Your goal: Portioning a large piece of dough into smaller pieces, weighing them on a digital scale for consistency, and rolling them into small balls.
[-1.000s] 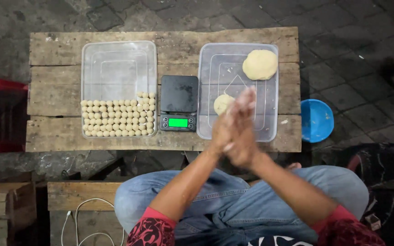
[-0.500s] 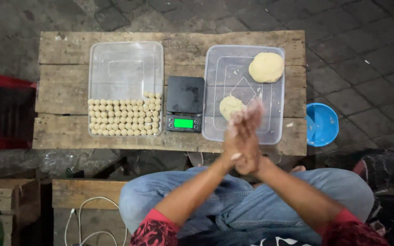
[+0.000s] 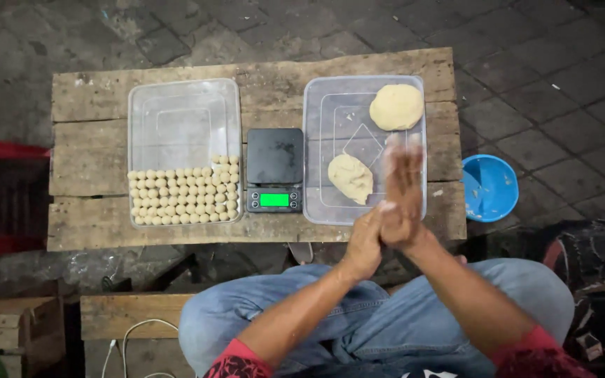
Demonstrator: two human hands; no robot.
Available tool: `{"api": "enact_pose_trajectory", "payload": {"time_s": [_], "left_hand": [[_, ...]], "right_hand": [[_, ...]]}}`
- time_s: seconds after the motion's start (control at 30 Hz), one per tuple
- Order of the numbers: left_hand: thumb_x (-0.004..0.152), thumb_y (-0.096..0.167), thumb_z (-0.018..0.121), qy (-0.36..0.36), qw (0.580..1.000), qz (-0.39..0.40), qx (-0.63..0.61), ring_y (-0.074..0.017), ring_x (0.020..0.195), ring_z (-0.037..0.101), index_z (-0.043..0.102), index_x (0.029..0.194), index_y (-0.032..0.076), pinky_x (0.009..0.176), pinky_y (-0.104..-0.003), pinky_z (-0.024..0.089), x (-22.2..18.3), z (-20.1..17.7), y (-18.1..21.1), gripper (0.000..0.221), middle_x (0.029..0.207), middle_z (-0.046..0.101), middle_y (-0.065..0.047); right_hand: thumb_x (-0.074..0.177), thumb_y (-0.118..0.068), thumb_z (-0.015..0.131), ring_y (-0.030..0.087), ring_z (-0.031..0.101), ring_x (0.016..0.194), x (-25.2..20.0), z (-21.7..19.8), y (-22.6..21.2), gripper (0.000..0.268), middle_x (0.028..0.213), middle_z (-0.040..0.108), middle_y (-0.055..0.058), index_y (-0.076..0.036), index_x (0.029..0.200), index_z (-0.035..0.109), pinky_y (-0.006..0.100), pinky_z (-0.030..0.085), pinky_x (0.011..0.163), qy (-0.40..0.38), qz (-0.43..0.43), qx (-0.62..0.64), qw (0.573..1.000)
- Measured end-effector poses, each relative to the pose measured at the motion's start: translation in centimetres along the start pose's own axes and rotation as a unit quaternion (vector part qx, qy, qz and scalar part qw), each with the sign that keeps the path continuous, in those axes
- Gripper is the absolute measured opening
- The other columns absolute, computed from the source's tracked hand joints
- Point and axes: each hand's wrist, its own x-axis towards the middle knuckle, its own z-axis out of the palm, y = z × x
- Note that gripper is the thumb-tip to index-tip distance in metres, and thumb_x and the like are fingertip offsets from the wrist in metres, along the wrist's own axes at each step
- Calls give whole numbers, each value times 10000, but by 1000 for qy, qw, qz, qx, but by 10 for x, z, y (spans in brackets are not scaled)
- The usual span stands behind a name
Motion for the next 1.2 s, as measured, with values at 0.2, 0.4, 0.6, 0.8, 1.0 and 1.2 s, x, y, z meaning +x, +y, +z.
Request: {"api": "enact_pose_trajectory", "payload": {"time_s": [0.2, 0.4, 0.6, 0.8, 1.0, 1.2], "left_hand": [[1068, 321, 276, 13, 969, -181, 170, -421, 1275, 585, 615, 1372, 26, 1150, -501, 408, 56, -30, 120, 542, 1259, 678, -279], [1112, 259, 419, -29, 998, 28, 51, -250, 1144, 694, 734, 1198, 101, 1014, -392, 532, 14, -23, 31, 362, 1205, 743, -107], [1142, 138, 444, -3, 874, 196, -444, -166, 1447, 530, 580, 1472, 4, 1317, -343, 331, 39, -11, 38, 382, 1521, 586, -101], [1093, 302, 612, 130, 928, -213, -278, -195, 820, 655, 790, 958, 16, 859, -430, 592, 29, -4, -4, 363, 900, 755, -117], [793, 612, 627, 193, 810, 292, -472, -353, 1548, 241, 187, 1588, -49, 1348, -517, 5, 20, 36, -21, 1123, 1668, 283, -173], [1077, 315, 374, 31, 949, -168, -265, -371, 1553, 295, 401, 1565, 4, 1261, -506, 191, 47, -11, 116, 579, 1604, 418, -222]], "right_hand": [[999, -474, 180, 441, 13, 1589, -1, -1, -50, 795, 1727, 9, 205, -20, 1638, 52, 676, -18, 1283, -54, -13, 162, 985], [990, -311, 253, 243, -13, 1681, 7, -23, -11, 769, 1790, 22, -13, -120, 1706, 47, 532, -60, 1401, -45, 72, 142, 986], [1040, -604, 244, 459, 29, 1587, 7, 0, -54, 808, 1733, 55, 181, -60, 1636, 202, 677, 16, 1279, -9, -5, 224, 975], [1042, -468, 78, 521, 38, 1558, 12, -17, -6, 816, 1697, 139, 291, 101, 1612, 210, 661, -31, 1259, -43, 101, 38, 993], [1022, -539, 144, 471, 80, 1574, -4, 0, -3, 803, 1706, 136, 239, -9, 1625, 181, 619, -21, 1282, -59, 35, 105, 992], [1072, -457, 172, 394, 25, 1592, -28, 15, -13, 679, 1735, 93, 141, -113, 1656, 131, 621, -44, 1293, -60, 42, 45, 996]]}}
